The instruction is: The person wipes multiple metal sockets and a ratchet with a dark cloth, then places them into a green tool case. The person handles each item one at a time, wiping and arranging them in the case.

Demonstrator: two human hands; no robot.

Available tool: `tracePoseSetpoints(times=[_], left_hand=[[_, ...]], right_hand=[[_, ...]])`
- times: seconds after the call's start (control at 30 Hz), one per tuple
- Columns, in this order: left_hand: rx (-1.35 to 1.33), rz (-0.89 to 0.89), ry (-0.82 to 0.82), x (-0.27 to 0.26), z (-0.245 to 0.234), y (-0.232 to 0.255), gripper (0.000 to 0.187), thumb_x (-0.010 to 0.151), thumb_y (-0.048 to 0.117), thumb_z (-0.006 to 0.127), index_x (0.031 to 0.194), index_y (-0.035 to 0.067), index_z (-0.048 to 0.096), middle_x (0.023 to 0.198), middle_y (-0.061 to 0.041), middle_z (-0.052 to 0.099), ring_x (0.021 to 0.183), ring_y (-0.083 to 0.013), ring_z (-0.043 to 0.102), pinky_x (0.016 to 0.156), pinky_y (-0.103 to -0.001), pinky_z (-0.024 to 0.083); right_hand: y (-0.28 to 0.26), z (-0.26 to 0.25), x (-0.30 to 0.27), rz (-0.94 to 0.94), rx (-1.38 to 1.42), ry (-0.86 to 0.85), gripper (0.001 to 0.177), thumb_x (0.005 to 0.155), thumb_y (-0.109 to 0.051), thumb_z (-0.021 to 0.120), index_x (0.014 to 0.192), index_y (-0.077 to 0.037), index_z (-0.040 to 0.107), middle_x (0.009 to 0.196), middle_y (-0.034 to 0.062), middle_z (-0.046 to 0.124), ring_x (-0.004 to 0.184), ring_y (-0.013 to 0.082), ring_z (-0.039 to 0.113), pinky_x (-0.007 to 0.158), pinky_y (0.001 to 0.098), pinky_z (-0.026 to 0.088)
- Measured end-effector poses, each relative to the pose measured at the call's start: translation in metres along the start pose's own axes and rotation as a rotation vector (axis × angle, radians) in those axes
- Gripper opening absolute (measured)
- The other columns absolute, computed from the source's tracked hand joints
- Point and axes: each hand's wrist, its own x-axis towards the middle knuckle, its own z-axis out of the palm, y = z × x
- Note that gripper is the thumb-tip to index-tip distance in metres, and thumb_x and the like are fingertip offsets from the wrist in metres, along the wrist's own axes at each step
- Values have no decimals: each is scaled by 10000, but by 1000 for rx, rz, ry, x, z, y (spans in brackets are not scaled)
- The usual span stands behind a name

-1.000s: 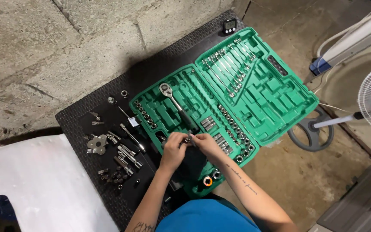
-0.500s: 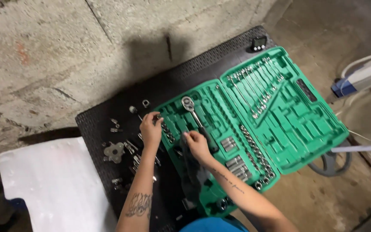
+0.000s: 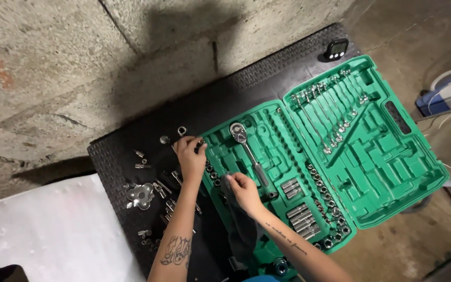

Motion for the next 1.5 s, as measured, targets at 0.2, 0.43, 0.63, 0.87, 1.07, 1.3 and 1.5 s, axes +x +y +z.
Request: tracePoseSetpoints(times=[0.2,0.43,0.63,0.87,1.07,1.3,1.5], left_hand=[[-61,-26,40,4,6,-11,309,741,92,856,1046,97,812,1103,-65,740,1082,-284,620,984,-396,510],[19,-59,-112,19,0,-18,352,684,169,901,1026,126,832,1101,-80,774,1010,-292,641,958,-407,481],[-144,-340,-265,42,-6,-22,258,863,257,825,1072,108,799,1059,-119,780,983,-256,740,930,-372,569],[-20,-274,-224,42,4,-13,262,739,151,881,949,26,786,1000,-144,760,941,-295,711,876,-410,550],[-147,-298,-182,42,-4,-13,208,893,223,763,1022,61,786,1060,-130,777,1009,-262,738,913,-374,556],[-292,-512,-106,15,-67,9,259,973,251,668,1156,86,747,1063,-83,772,986,-184,729,881,-321,551],[-399,-504,-102,-54,-128,21,200,999,171,635,1114,73,767,1010,-59,775,898,-162,681,831,-305,539]], right_hand=[[2,0,2,-8,86,-20,297,1046,-185,617,795,-29,602,681,-71,506,626,22,411,550,230,345],[1,0,0,6,101,-44,297,1045,-192,608,794,-33,598,684,-72,502,628,22,413,553,227,347],[-7,1,-3,50,75,-31,280,1035,-201,616,814,-30,615,689,-70,510,628,23,411,551,227,344],[-15,0,-8,71,110,-37,269,1031,-214,606,839,-27,630,703,-63,564,641,25,465,575,220,384],[-10,-18,-17,34,180,-48,281,1051,-208,611,843,-22,644,729,-78,526,672,20,441,597,217,358],[-10,-59,-37,103,389,-18,214,1035,-185,604,976,-17,722,793,-46,651,694,40,556,629,214,441],[-26,-76,-62,184,363,-31,236,1027,-202,600,1104,-19,728,900,12,735,770,86,657,685,236,508]])
